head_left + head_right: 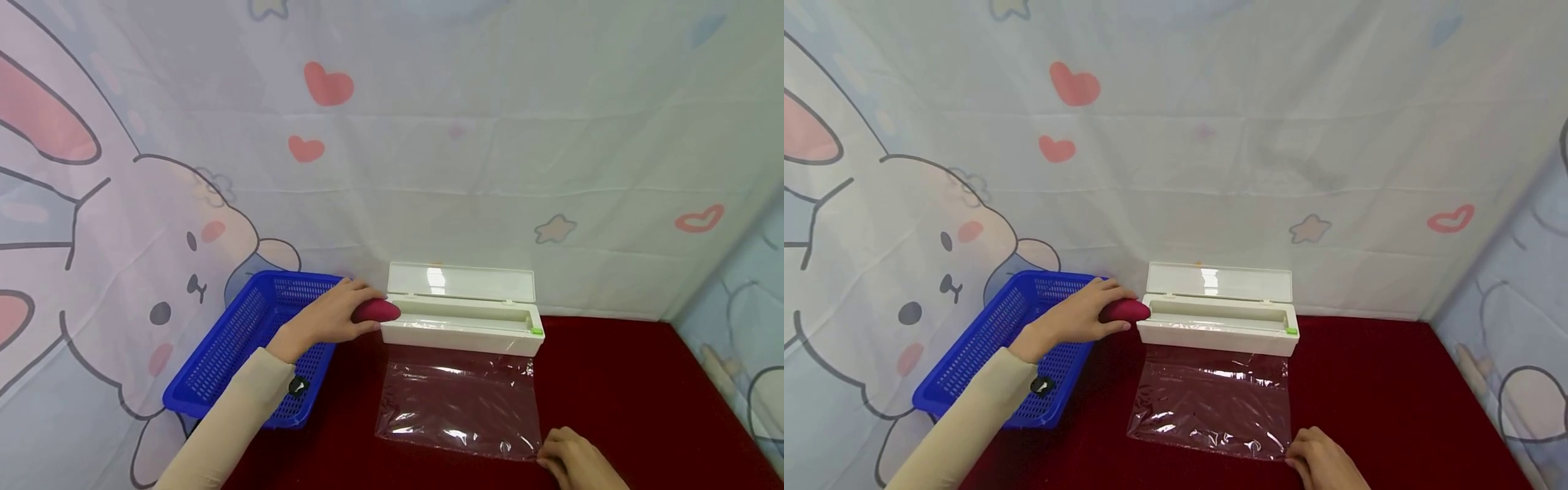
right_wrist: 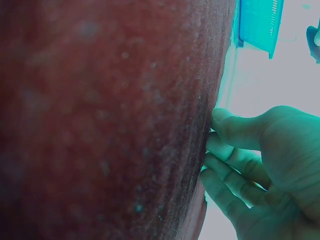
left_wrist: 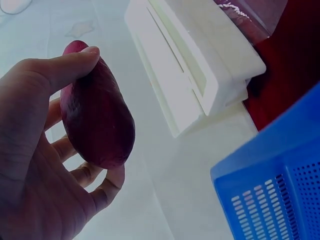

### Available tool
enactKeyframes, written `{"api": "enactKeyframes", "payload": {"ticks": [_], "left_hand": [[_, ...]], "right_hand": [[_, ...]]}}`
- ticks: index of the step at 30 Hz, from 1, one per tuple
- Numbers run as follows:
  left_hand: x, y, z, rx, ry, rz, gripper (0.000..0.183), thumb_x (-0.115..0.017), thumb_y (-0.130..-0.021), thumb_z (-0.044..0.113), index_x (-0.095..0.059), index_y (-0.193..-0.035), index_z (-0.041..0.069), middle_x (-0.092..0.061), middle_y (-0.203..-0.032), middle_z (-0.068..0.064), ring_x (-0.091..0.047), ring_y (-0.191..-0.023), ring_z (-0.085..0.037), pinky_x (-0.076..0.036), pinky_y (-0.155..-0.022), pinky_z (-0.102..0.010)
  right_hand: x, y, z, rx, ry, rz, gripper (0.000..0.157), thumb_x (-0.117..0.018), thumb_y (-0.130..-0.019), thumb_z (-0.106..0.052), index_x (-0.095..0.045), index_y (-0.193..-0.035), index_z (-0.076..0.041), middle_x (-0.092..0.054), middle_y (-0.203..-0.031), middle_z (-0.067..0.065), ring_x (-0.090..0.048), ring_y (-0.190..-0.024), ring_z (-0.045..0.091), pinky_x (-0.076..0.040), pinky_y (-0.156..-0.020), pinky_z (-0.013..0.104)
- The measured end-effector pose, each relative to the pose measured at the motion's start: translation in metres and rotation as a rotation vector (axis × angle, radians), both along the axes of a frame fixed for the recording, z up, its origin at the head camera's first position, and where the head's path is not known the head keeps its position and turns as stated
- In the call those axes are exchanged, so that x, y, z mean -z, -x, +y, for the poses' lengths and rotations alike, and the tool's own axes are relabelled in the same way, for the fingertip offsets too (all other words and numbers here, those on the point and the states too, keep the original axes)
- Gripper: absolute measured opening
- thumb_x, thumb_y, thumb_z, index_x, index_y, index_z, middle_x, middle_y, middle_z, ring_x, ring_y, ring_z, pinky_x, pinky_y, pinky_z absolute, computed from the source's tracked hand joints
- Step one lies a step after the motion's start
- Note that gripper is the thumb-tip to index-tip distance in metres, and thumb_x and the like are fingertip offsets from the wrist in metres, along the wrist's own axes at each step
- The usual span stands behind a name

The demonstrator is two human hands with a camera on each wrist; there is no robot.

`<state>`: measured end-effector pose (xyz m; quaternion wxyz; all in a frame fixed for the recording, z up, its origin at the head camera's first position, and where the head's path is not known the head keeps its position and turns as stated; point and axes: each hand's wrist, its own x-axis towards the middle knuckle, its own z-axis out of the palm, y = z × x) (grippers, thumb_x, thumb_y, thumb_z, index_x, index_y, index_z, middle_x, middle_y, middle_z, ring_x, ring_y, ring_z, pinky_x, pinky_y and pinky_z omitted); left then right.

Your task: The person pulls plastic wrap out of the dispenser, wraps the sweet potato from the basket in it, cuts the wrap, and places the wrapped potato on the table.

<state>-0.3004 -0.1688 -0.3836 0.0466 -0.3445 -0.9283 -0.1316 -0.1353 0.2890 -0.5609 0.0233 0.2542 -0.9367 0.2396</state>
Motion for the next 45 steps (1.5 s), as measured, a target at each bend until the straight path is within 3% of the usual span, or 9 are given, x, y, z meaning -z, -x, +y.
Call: {"api": "enactKeyframes", "payload": {"ticks": [15, 29, 45], "left_hand": [[-0.002, 0.000, 0.025, 0.068, 0.001, 0.011, 0.053, -0.078, -0.097, 0.033, -0.064, -0.146, 0.018, -0.065, -0.140, -0.009, -0.059, -0.126, -0.030, -0.056, -0.099, -0.046], [0.001, -0.001, 0.043, 0.115, -0.025, 0.031, 0.049, -0.078, -0.097, 0.036, -0.067, -0.141, 0.018, -0.067, -0.131, -0.006, -0.061, -0.117, -0.027, -0.055, -0.095, -0.043], [0.011, -0.005, 0.063, 0.166, -0.047, 0.052, 0.048, -0.079, -0.096, 0.034, -0.067, -0.140, 0.018, -0.068, -0.125, -0.005, -0.061, -0.107, -0.024, -0.054, -0.092, -0.040]], "right_hand": [[0.000, 0.001, 0.000, -0.013, 0.017, -0.022, 0.016, -0.083, -0.091, -0.013, -0.078, -0.082, -0.024, -0.059, -0.085, -0.024, -0.047, -0.077, -0.007, -0.048, -0.062, 0.023], [0.004, 0.000, -0.001, -0.028, 0.032, 0.077, 0.017, -0.084, -0.089, -0.011, -0.077, -0.081, -0.025, -0.059, -0.085, -0.025, -0.048, -0.079, -0.007, -0.049, -0.062, 0.023], [0.000, 0.000, 0.001, -0.002, 0.001, -0.002, 0.016, -0.083, -0.091, -0.014, -0.077, -0.083, -0.026, -0.058, -0.085, -0.024, -0.048, -0.078, -0.006, -0.049, -0.063, 0.024]]}}
